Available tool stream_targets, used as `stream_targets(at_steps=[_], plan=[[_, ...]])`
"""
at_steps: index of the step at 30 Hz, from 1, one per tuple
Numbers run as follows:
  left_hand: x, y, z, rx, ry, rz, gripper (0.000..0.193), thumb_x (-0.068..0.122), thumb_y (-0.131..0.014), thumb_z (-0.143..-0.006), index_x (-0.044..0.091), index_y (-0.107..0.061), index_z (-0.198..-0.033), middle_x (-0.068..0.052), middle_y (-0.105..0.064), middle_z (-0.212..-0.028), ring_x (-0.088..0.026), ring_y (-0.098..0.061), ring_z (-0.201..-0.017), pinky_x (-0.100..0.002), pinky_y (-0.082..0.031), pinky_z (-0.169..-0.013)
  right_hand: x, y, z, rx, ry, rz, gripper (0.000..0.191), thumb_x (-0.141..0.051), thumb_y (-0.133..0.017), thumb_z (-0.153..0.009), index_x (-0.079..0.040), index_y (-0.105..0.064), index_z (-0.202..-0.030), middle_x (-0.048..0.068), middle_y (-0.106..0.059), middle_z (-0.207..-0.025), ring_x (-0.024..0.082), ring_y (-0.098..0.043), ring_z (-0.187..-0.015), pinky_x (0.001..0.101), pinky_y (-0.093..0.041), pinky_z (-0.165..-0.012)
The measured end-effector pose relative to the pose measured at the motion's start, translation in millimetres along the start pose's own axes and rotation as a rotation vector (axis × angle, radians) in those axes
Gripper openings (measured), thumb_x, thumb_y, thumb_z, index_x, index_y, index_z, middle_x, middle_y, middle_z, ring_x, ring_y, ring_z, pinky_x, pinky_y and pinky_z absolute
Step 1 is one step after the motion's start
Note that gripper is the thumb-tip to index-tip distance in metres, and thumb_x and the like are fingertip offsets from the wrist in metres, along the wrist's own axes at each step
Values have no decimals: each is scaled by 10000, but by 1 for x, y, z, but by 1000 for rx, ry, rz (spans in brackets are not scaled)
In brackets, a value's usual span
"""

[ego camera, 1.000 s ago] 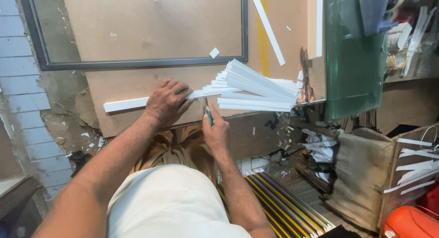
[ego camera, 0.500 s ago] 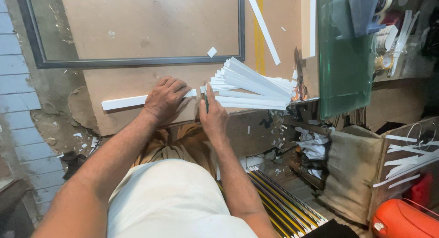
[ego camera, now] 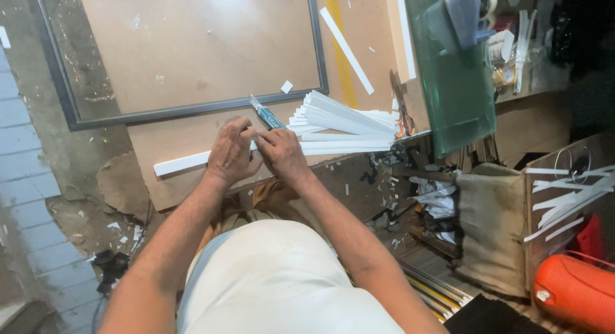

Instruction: The person holds a long white mat board strip on the workbench and cuts small pieces off its end with a utility knife, repeating the cuts to build a pile of small trimmed pieces. They then set the knife aside, take a picture frame, and fit the cut mat board strips into the frame's inner edge, pressing them into place around the frame.

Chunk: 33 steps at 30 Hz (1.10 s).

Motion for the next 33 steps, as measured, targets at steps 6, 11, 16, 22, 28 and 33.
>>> stream_targets(at_steps=[6,11,16,22,28,33], plan=[[7,-6,-10,-131,27,-46,619,158,-775,-740,98,-467,-1273,-187,-511,-1313,-374,-511,-1274,-518,-388,-1102,13,-6,-10,-120,-90,5,71,-96,-678,-921,-98,-684,-992,24,-641,-982,246,-639,-1008,430,-469,-846],[2,-14,-1,-244,123,-296,502,217,-745,-763,101,-578,-1222,-122,-615,-1169,-309,-589,-1155,-502,-403,-1018,24,-11,-6,-169,58,-33,104,-80,-660,-811,-88,-671,-914,75,-591,-924,284,-611,-938,435,-462,-803],[-9,-6,31,-291,298,-413,362,371,-777,-812,145,-688,-1080,-47,-685,-1045,-264,-632,-1031,-458,-435,-950,49,-21,9,-257,87,-232,48,-71,-669,-853,-99,-630,-858,80,-580,-926,279,-613,-923,441,-469,-844],[12,0,22,-329,352,-510,342,315,-781,-813,191,-727,-1127,-15,-720,-997,-226,-688,-966,-429,-502,-848,125,-13,35,-634,-43,-498,151,-100,-725,-839,-89,-691,-986,102,-643,-996,315,-655,-975,440,-515,-835],[51,-56,-48,-464,444,-286,340,262,-804,-787,210,-769,-1121,-27,-744,-941,-265,-692,-854,-398,-531,-759,154,67,51,-287,181,-370,511,-135,-784,-760,-56,-667,-1251,106,-701,-1006,305,-680,-937,464,-544,-837],[60,-93,-105,-569,529,-230,386,294,-809,-833,228,-735,-1206,-2,-740,-1096,-253,-679,-984,-395,-525,-911,192,78,61,-184,149,-444,405,-99,-754,-948,-21,-610,-1319,128,-696,-1102,289,-714,-1004,400,-588,-838]])
Point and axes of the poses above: each hand's wrist, its own z-axis away from the middle knuckle, its own y-axis out of the back of the hand, x = y × z, the point moved 9 cm from there along -z, towards the middle knuckle
